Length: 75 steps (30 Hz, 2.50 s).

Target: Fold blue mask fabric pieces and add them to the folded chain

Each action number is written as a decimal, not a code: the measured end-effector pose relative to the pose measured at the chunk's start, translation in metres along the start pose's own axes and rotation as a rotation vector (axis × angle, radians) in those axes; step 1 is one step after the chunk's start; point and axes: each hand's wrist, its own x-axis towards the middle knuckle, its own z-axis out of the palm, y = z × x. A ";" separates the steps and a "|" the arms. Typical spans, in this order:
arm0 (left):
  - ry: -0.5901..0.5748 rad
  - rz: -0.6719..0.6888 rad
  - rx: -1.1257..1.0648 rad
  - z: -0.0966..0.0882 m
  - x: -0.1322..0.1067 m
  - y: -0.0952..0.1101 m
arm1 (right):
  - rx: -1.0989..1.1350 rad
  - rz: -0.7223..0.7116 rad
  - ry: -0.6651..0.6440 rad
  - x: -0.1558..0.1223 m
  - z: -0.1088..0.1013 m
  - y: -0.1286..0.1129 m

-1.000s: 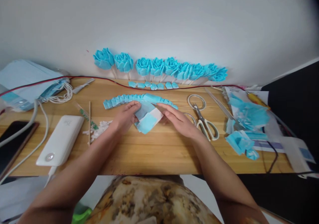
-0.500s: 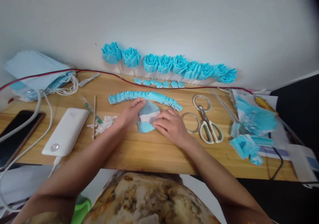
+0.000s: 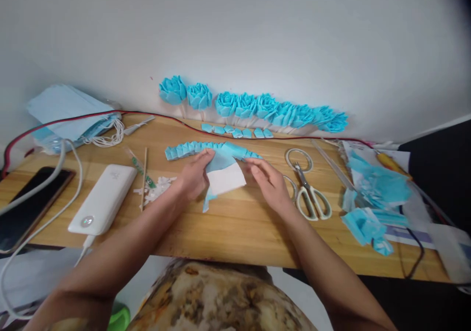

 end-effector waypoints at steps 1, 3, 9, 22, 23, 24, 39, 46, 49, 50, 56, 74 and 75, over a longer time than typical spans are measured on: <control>-0.022 0.003 0.018 0.001 -0.001 -0.001 | 0.092 0.015 -0.044 0.000 0.002 0.000; -0.059 0.017 0.056 0.003 -0.003 -0.003 | 0.255 0.038 -0.174 0.000 0.006 0.000; -0.071 0.065 0.095 -0.001 -0.001 -0.005 | 0.266 0.097 -0.308 -0.003 0.018 0.000; 0.179 0.036 -0.132 -0.007 0.015 0.014 | 0.051 0.017 -0.343 -0.002 0.004 -0.010; 0.198 0.033 -0.132 -0.007 0.014 0.015 | 0.051 0.012 -0.389 -0.002 0.002 -0.011; 0.213 0.032 -0.134 -0.007 0.014 0.017 | 0.044 0.003 -0.463 -0.002 0.000 -0.012; -0.068 -0.071 -0.027 0.008 -0.004 -0.010 | 0.278 0.133 -0.301 0.002 0.001 -0.001; -0.107 -0.005 -0.003 0.000 -0.004 -0.019 | 0.447 0.255 -0.186 0.004 0.001 -0.001; -0.098 0.005 -0.016 0.000 -0.003 -0.019 | 0.448 0.281 -0.148 0.004 0.000 -0.003; -0.086 0.009 -0.025 0.000 -0.003 -0.018 | 0.479 0.288 -0.140 0.004 -0.001 -0.004; -0.064 0.040 -0.046 0.001 -0.004 -0.012 | 0.644 0.359 -0.121 0.005 -0.005 -0.007; -0.146 0.169 0.386 -0.005 -0.001 -0.024 | 0.617 0.335 -0.127 0.005 -0.008 -0.006; -0.150 0.183 0.432 -0.005 -0.001 -0.026 | 0.597 0.305 -0.148 0.003 -0.008 -0.006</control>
